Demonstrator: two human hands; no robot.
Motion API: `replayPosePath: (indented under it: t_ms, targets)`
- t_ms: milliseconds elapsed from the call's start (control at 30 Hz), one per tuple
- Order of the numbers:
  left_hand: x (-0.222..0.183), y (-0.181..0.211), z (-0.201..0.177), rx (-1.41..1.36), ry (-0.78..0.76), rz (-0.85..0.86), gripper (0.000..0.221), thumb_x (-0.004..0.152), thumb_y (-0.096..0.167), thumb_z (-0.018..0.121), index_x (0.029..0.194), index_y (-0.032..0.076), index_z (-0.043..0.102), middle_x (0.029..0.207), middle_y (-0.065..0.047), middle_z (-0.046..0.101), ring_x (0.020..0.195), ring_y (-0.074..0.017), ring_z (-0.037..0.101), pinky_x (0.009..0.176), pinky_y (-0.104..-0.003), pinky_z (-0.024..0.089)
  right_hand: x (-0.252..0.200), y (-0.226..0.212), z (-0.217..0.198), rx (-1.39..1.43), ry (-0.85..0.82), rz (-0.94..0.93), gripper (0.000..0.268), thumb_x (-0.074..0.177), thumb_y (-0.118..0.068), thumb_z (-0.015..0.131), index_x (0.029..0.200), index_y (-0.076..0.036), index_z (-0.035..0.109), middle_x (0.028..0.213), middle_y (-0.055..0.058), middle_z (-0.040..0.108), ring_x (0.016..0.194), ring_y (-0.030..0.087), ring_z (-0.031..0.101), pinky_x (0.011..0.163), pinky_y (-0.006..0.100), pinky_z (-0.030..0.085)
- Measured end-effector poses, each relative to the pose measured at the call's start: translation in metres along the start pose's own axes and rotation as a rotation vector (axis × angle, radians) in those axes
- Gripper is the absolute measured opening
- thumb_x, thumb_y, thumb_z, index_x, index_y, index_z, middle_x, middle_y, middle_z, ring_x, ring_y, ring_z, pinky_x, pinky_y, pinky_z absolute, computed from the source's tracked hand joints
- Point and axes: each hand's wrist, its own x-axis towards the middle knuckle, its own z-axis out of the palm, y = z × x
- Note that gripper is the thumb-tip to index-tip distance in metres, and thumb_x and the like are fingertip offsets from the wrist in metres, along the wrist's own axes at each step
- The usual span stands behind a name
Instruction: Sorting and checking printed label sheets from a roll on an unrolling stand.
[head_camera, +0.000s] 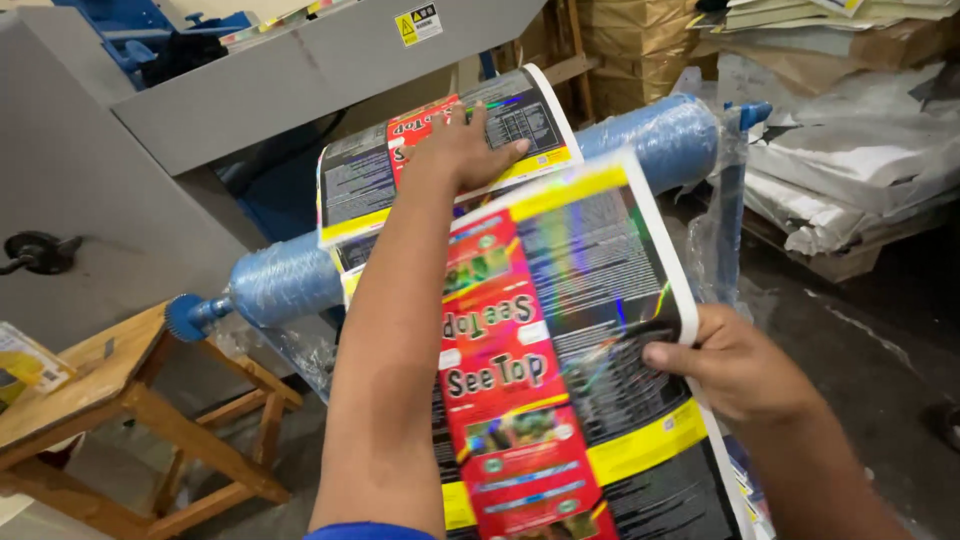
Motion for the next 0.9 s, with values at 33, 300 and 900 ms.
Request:
replayPosePath:
  t_ms: [33, 300, 900]
  targets:
    - [-0.003, 0.001, -0.002, 0.017, -0.025, -0.018, 0.102, 0.085, 0.082, 0.043, 0.162, 0.021, 0.019, 0.17, -0.011, 0.013, 0.155, -0.0383, 0.016, 0.117, -0.068, 0.025, -0.004, 0.012, -0.017, 0.038, 0.064, 0.029, 0.028, 0.087, 0.0, 0.073, 0.114, 0.007, 0.071, 0.108, 0.014, 0.077, 0.097, 0.021, 0.072, 0.088, 0.04, 0.057]
    - [-0.029, -0.035, -0.013, -0.009, -0.048, 0.205, 0.103, 0.078, 0.075, 0.066, 0.154, 0.007, 0.048, 0.158, -0.016, 0.053, 0.146, -0.0307, 0.053, 0.124, -0.042, 0.044, 0.062, 0.073, -0.079, -0.353, -0.032, 0.327, 0.029, 0.087, -0.013, 0.073, 0.113, 0.0, 0.074, 0.102, 0.005, 0.076, 0.093, 0.015, 0.068, 0.085, 0.034, 0.054]
    - [-0.067, -0.083, 0.076, 0.165, 0.52, 0.324, 0.085, 0.094, 0.052, 0.063, 0.155, -0.001, 0.034, 0.163, -0.02, 0.031, 0.151, -0.0397, 0.029, 0.114, -0.07, 0.023, 0.113, 0.404, -0.043, -1.761, -0.401, 0.338, 0.092, 0.072, -0.024, 0.089, 0.152, -0.013, 0.043, 0.15, 0.016, 0.048, 0.138, 0.037, 0.043, 0.111, 0.062, 0.033]
